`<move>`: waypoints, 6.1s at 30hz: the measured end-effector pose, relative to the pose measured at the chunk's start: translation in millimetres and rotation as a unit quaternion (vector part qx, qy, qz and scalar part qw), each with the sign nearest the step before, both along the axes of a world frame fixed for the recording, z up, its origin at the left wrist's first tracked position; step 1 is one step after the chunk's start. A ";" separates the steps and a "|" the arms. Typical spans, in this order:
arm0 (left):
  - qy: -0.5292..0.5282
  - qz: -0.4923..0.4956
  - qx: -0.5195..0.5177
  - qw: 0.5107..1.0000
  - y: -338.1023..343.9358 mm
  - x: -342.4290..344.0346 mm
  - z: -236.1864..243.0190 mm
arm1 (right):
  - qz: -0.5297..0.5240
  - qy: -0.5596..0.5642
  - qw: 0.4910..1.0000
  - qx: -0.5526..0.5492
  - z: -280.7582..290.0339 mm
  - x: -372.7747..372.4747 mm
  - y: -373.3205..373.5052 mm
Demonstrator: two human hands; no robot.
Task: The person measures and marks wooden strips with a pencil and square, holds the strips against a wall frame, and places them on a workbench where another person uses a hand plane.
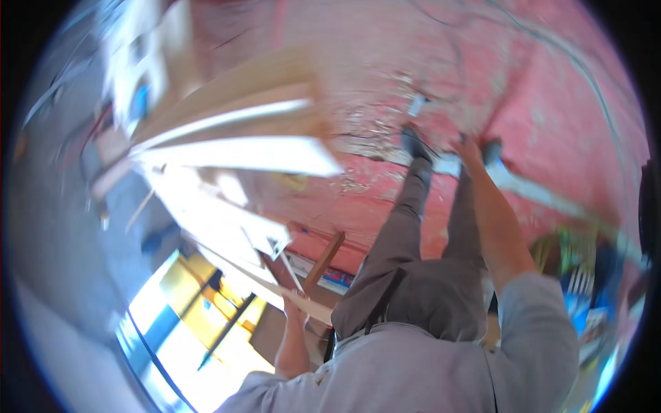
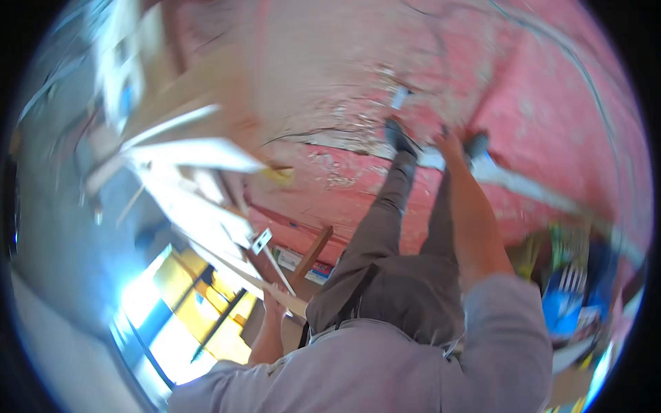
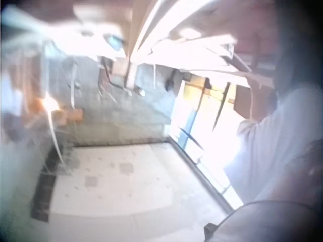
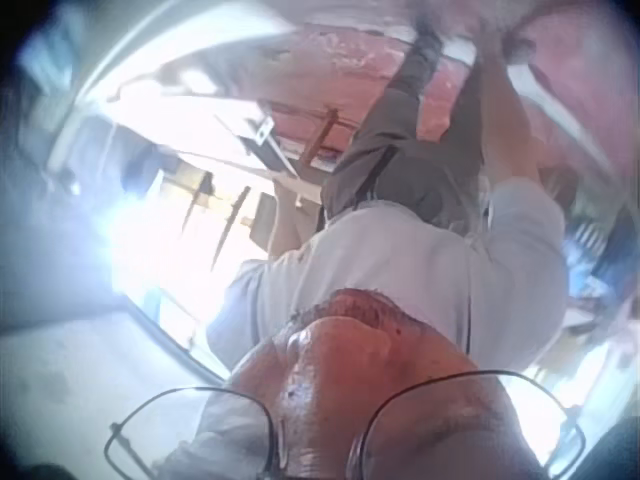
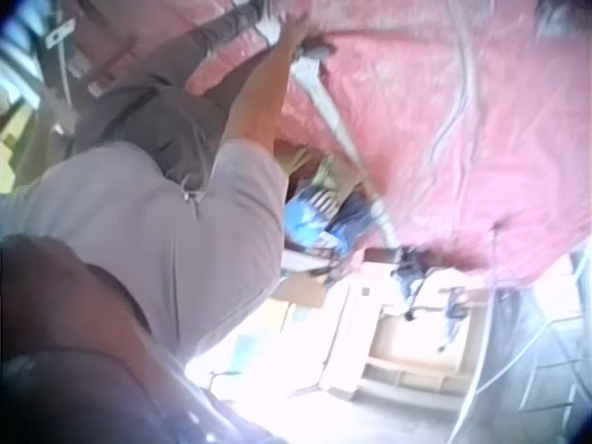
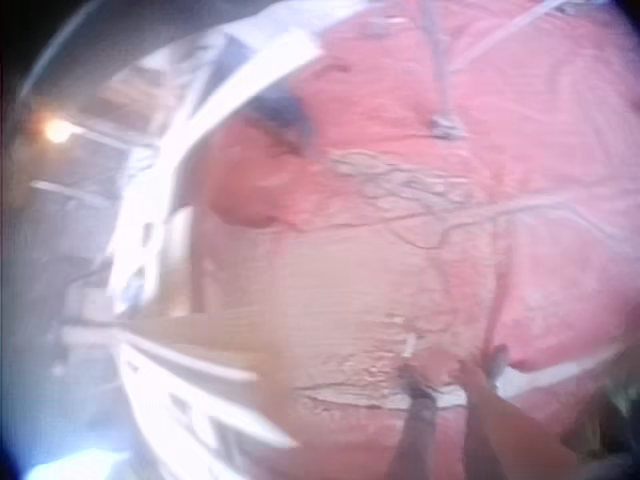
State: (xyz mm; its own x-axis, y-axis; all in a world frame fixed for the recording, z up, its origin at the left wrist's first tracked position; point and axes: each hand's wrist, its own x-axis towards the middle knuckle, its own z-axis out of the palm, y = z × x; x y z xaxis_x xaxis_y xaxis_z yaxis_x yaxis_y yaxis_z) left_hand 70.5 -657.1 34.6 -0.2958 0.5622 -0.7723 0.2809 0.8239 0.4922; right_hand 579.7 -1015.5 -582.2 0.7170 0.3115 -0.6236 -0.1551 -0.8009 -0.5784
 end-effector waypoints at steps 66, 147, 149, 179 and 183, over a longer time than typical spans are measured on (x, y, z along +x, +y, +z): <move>-0.610 0.297 0.321 0.660 5.0 277.2 12.4 | 0.053 0.227 0.955 0.184 823.4 276.3 -216.4; -0.514 -0.440 0.191 0.711 -229.4 532.3 224.3 | 0.205 -0.378 0.472 0.769 1137.0 112.7 -183.1; -0.509 -0.454 0.169 0.712 -231.1 537.9 224.7 | 0.194 -0.372 0.473 0.775 1137.4 112.0 -189.3; -0.508 -0.564 0.166 0.630 -109.6 973.2 206.3 | 0.009 -0.403 0.635 0.659 1103.4 459.5 -26.8; -0.497 -0.545 0.235 0.633 -82.0 1041.9 220.2 | -0.072 -0.403 0.689 0.598 1069.9 519.5 -17.3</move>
State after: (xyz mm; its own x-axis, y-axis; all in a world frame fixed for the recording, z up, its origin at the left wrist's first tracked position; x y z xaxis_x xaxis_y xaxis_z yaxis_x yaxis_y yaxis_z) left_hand 1112.4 -739.1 254.8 0.9665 0.2507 0.0555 -0.0837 0.1033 0.9911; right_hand 1099.2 -1032.8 487.7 0.7582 0.1462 0.6354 0.5740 0.3123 -0.7569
